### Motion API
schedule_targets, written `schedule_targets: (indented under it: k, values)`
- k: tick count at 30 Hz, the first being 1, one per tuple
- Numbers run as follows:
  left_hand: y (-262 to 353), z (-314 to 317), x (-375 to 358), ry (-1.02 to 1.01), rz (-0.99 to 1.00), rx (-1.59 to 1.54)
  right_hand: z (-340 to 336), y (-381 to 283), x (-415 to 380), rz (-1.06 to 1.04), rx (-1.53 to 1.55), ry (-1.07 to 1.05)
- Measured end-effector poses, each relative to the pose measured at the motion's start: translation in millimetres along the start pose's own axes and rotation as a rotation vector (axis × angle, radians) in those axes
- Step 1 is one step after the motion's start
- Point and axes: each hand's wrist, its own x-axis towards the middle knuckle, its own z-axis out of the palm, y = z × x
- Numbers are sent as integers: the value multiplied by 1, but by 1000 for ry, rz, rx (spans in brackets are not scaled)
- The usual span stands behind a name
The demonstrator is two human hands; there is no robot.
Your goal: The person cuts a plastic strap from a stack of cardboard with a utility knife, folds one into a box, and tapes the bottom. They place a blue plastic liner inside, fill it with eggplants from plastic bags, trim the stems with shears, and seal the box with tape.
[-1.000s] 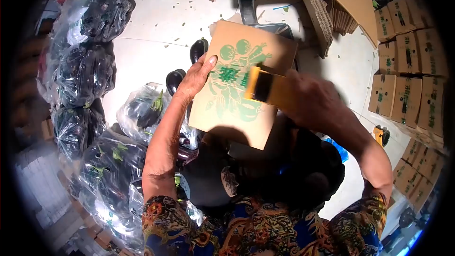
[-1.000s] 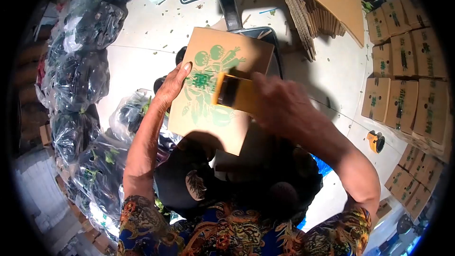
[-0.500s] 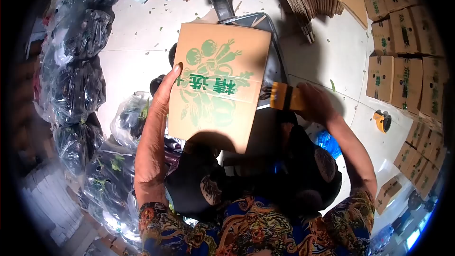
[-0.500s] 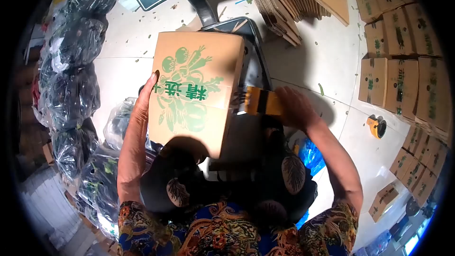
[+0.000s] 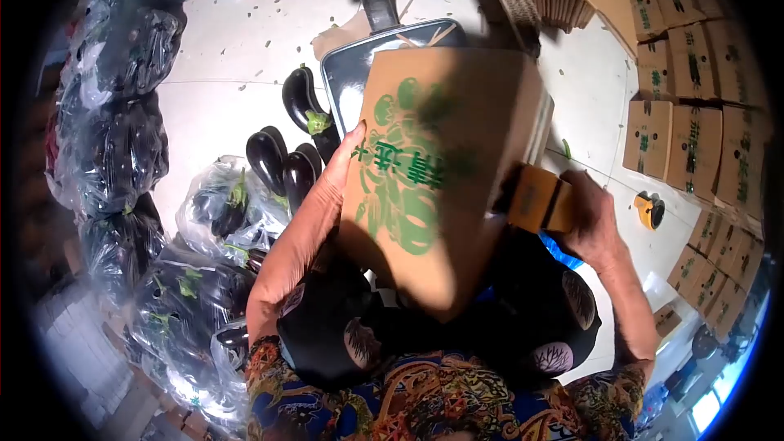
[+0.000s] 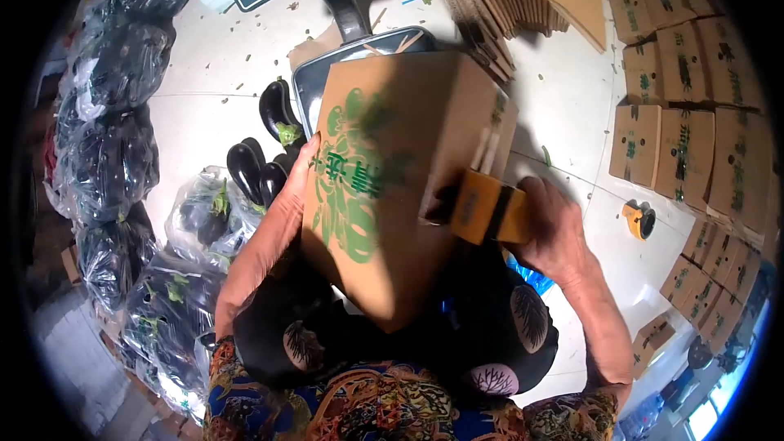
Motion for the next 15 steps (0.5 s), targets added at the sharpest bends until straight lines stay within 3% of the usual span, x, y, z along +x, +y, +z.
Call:
schedule_targets:
  k: [3, 6, 7, 8, 10, 11, 15]
  values:
    - [17, -18, 4, -102, -5, -42, -18, -46, 25, -195, -169, 9]
    - [41, -22, -16, 182, 120, 695, -16, -107, 56, -270, -88, 13]
    - [52, 16, -44, 236, 178, 874, -10, -119, 66, -296, -76, 13]
    - [62, 56, -68, 251, 208, 771, -4, -130, 76, -319, -67, 17]
    - [73, 78, -75, 384, 427, 777, 5, -153, 90, -419, -72, 77]
    - [83, 90, -80, 318, 496, 1007, 10, -156, 94, -521, -41, 195]
    - [81, 85, -64, 521, 598, 1458, 4, -151, 93, -566, -40, 121]
